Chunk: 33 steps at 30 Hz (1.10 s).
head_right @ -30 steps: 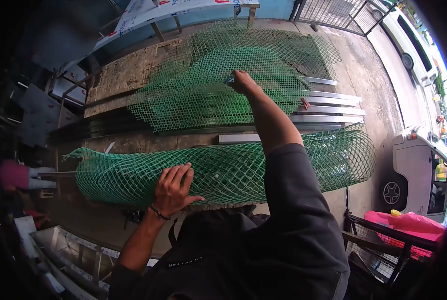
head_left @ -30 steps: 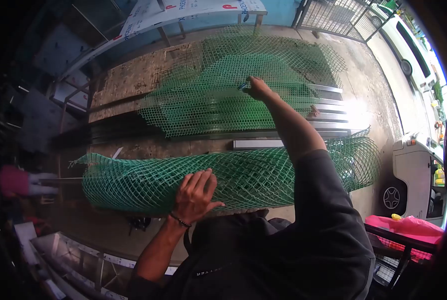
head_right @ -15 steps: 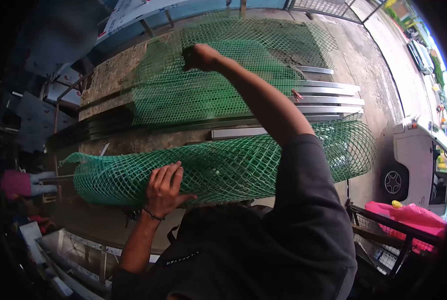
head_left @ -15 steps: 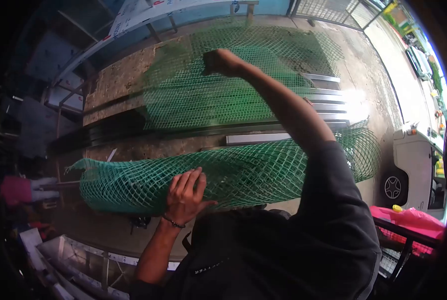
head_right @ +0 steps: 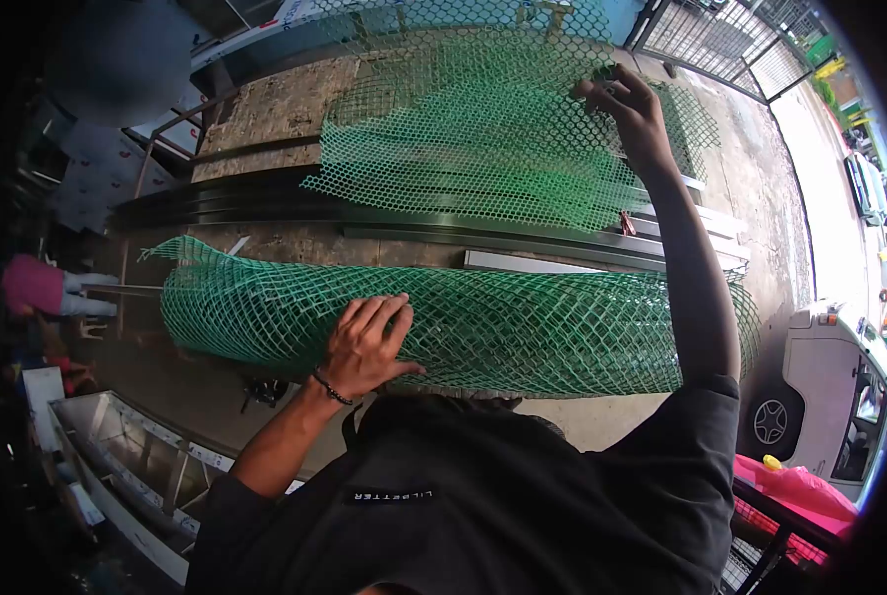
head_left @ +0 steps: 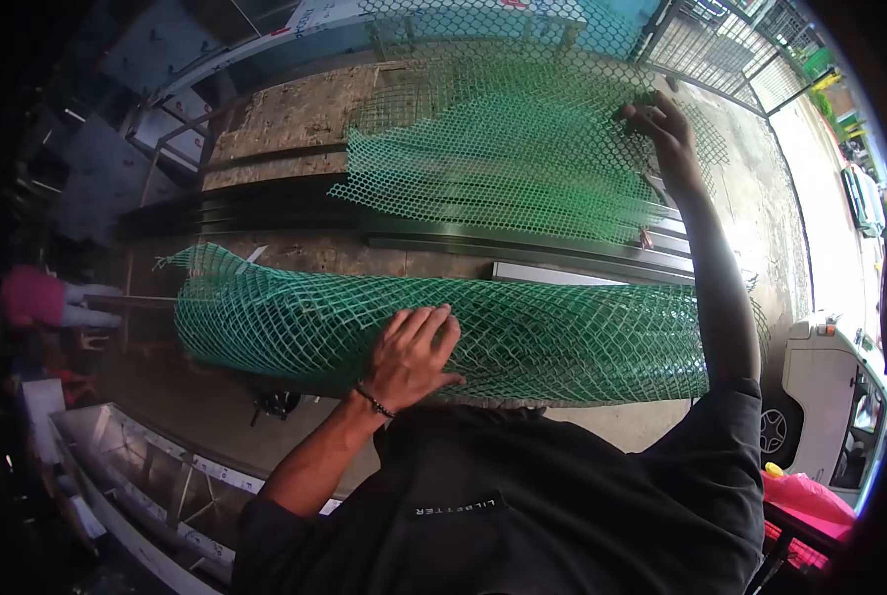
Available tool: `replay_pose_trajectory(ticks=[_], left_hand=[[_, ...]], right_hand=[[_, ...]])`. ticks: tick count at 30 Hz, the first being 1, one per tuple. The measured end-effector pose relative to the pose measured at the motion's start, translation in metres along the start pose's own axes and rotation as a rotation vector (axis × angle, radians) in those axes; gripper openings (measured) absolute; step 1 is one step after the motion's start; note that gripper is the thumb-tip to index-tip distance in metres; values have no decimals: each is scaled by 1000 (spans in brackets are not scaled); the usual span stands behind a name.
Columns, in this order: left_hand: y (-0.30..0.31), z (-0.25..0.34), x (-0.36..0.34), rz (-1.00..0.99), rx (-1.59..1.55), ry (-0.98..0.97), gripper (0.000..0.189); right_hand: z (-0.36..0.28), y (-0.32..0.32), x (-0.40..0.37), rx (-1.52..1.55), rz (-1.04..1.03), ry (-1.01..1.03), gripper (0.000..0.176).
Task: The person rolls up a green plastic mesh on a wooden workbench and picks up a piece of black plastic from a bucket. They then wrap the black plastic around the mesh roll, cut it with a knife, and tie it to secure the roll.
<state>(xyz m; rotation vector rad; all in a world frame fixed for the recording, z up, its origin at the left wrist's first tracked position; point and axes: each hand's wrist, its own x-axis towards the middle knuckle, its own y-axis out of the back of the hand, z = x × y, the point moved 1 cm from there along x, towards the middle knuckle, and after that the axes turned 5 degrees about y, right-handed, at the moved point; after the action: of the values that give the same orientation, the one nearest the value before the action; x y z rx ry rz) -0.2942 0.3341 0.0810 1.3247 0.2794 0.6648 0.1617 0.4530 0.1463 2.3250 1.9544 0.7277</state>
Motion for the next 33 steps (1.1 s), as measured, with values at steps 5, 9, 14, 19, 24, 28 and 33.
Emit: replay_pose_trajectory(ticks=[5, 9, 14, 19, 24, 28, 33], left_hand=[[0, 3, -2, -37, -44, 40, 82], [-2, 1, -1, -2, -10, 11, 86], [-2, 0, -2, 15, 6, 5, 90], [0, 1, -1, 4, 2, 10, 90], [1, 2, 0, -4, 0, 8, 91], [2, 2, 0, -7, -15, 23, 89], [1, 4, -1, -11, -22, 29, 86]], right_hand=[[15, 16, -12, 22, -58, -77, 55], [24, 19, -10, 133, -198, -255, 88], [28, 16, 1, 184, -188, -276, 79], [33, 18, 11, 237, -212, -210, 47], [63, 27, -9, 123, -296, -284, 27], [112, 34, -34, 208, -426, -545, 30], [150, 21, -39, -160, -577, -586, 23]])
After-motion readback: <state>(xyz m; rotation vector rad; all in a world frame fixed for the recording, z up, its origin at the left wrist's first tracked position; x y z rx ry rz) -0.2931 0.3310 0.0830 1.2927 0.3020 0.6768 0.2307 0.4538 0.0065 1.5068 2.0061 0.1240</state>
